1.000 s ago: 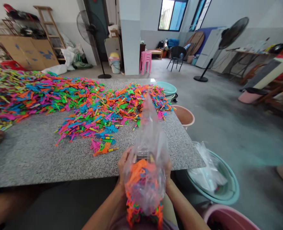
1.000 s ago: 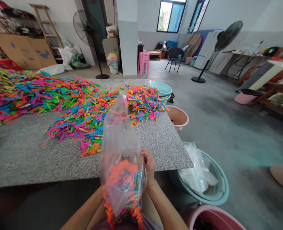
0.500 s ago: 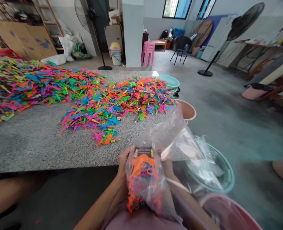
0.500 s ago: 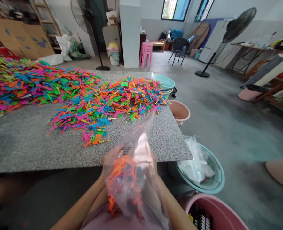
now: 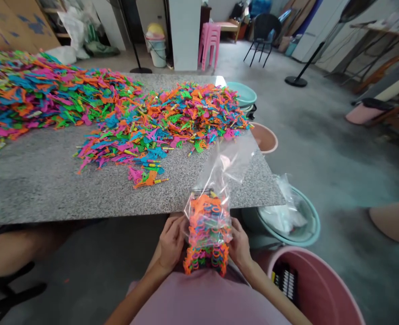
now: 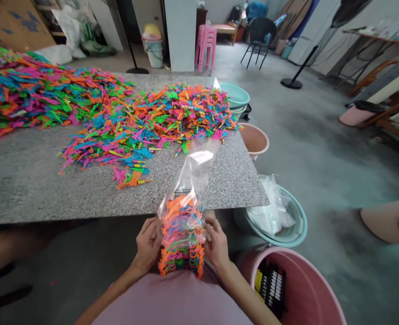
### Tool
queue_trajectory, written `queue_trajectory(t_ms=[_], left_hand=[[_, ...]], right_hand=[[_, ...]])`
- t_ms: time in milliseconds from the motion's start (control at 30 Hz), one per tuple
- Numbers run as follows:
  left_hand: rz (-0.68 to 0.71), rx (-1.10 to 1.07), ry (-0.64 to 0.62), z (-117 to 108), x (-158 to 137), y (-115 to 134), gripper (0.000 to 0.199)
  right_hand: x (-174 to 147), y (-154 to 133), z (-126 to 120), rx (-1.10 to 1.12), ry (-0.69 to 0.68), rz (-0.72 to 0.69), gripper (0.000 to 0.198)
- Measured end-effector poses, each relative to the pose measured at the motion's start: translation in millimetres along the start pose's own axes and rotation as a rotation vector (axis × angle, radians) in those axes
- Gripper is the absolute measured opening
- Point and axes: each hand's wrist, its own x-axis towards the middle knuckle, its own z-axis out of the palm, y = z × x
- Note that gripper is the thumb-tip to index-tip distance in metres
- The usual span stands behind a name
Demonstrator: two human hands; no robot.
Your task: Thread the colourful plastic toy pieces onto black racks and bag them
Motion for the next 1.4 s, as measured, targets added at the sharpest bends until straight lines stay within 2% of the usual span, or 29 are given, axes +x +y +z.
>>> queue_trajectory(t_ms=[100,233,300,400,467,567,733,900,1033,1233,1400], left_hand=[[0.142,0.077,0.12,-2,-9,-5,0.015],[0.294,0.17,0.151,-11,-23,-6,0.013],[0.355,0.204,0.136,-17,-29,-5,0.015],[0.419,0.232,0.108,-26,-32,-2,0.019],[0.432,0.245,0.09,-30,-31,2,0.02],[0.428,0.256,0.075,-32,-27,8,0.018],[0.502,0.237,0.129,-29,-20,13,0.014],[0.553,0.227,0.124,-32,-16,16,0.016],[0.561,0.236,0.098,-36,-14,16,0.016],[0.586,0.236,0.071,-38,-7,22,0.016],[0.633,0.254,0.054,-40,-4,25,0.015]], right_hand=[[7,-7,-9,-0.045,0.126,-0.109,0.016],[11,-18,-17,-0.119,0.23,-0.375,0.023],[8,-22,-20,-0.156,0.229,-0.482,0.026],[3,-22,-24,-0.17,0.136,-0.576,0.027],[1,-21,-27,-0.176,0.144,-0.558,0.028],[4,-19,-31,-0.178,0.223,-0.454,0.03],[19,-27,-29,-0.127,0.095,-0.404,0.021],[20,-28,-22,-0.068,0.167,-0.392,0.021],[11,-21,-25,-0.014,0.246,-0.369,0.023],[15,-21,-30,-0.075,0.14,-0.412,0.026],[18,-20,-19,-0.101,0.196,-0.409,0.021]])
